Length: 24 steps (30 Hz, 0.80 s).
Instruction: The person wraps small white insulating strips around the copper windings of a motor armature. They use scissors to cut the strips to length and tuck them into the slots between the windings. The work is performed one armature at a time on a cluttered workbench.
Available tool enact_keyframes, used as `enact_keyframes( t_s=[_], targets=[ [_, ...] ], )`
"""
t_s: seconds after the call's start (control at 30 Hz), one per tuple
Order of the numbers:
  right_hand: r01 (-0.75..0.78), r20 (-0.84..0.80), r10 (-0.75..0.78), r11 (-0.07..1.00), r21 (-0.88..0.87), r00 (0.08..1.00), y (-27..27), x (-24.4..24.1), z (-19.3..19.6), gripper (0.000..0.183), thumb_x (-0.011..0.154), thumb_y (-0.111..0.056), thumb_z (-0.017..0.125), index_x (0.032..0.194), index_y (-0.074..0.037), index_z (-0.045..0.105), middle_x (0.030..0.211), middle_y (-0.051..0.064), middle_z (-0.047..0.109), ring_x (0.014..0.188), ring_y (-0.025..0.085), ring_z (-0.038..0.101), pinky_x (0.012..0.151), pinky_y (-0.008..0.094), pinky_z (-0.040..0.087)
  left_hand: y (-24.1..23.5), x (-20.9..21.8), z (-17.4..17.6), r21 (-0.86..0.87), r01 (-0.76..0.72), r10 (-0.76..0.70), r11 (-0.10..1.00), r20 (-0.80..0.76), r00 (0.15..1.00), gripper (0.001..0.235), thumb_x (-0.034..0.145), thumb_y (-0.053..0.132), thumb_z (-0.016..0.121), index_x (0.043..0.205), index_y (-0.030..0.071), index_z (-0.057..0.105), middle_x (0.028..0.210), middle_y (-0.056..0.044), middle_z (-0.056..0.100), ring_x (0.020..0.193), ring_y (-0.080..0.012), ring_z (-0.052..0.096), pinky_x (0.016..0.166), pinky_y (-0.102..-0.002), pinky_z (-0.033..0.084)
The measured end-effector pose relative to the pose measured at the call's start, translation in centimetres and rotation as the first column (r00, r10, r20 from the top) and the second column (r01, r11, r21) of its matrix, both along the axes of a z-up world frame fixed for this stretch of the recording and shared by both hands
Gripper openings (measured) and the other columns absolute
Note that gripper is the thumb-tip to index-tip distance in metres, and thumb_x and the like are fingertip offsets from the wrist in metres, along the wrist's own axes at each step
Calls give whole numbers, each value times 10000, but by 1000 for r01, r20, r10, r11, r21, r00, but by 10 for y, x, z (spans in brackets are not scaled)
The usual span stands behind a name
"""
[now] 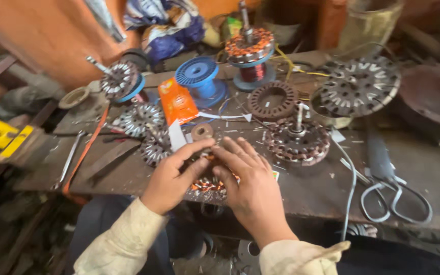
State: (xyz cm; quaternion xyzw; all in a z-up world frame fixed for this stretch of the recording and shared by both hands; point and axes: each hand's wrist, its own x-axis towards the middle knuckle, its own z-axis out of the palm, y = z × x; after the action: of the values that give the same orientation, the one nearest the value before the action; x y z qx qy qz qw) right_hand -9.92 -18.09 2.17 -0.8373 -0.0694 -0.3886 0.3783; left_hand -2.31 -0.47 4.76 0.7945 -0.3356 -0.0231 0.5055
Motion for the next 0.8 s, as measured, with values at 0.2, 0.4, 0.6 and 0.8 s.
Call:
enact_keyframes(
  t_s=[0.2, 0.4, 0.6, 0.8],
  targets=[
    [540, -516, 246, -37, 841, 821, -26, -92, -57, 724, 807, -434, 723, 1384, -23, 577, 1254, 167, 695, 1100, 323, 679, 921, 485, 528, -4, 14, -10, 14, -43, 43, 999, 32, 999, 337, 969, 125, 625, 1298, 77, 680, 1272, -51, 731, 1172, -146, 658, 1019, -276, 490],
    [389, -329, 286, -183, 903, 900, -42, -86, -79, 802, 808, -578, 741, 1422, -79, 611, 1335, 103, 666, 1072, 265, 628, 871, 535, 515, -7, 13, -13, -83, -33, 28, 996, -55, 998, 321, 982, 134, 625, 1290, 69, 691, 1207, -39, 746, 1074, -101, 667, 943, -259, 520],
    [668, -673, -159, -92, 738, 722, -42, -37, -102, 804, 781, -605, 788, 1088, 128, 669, 1030, 172, 709, 829, 290, 639, 718, 449, 527, -9, 8, -15, -49, -90, 83, 995, -135, 987, 334, 960, 139, 657, 1282, 86, 731, 1076, -73, 749, 920, -135, 655, 824, -282, 536],
    [675, -672, -236, -80, 733, 702, -41, -35, -113, 814, 772, -603, 812, 946, 180, 676, 924, 188, 698, 746, 275, 565, 675, 462, 500, -8, 10, -20, -93, -52, 62, 994, 112, 992, 284, 966, 131, 656, 1234, 62, 719, 1248, -66, 728, 1138, -147, 665, 971, -286, 497]
  ],
)
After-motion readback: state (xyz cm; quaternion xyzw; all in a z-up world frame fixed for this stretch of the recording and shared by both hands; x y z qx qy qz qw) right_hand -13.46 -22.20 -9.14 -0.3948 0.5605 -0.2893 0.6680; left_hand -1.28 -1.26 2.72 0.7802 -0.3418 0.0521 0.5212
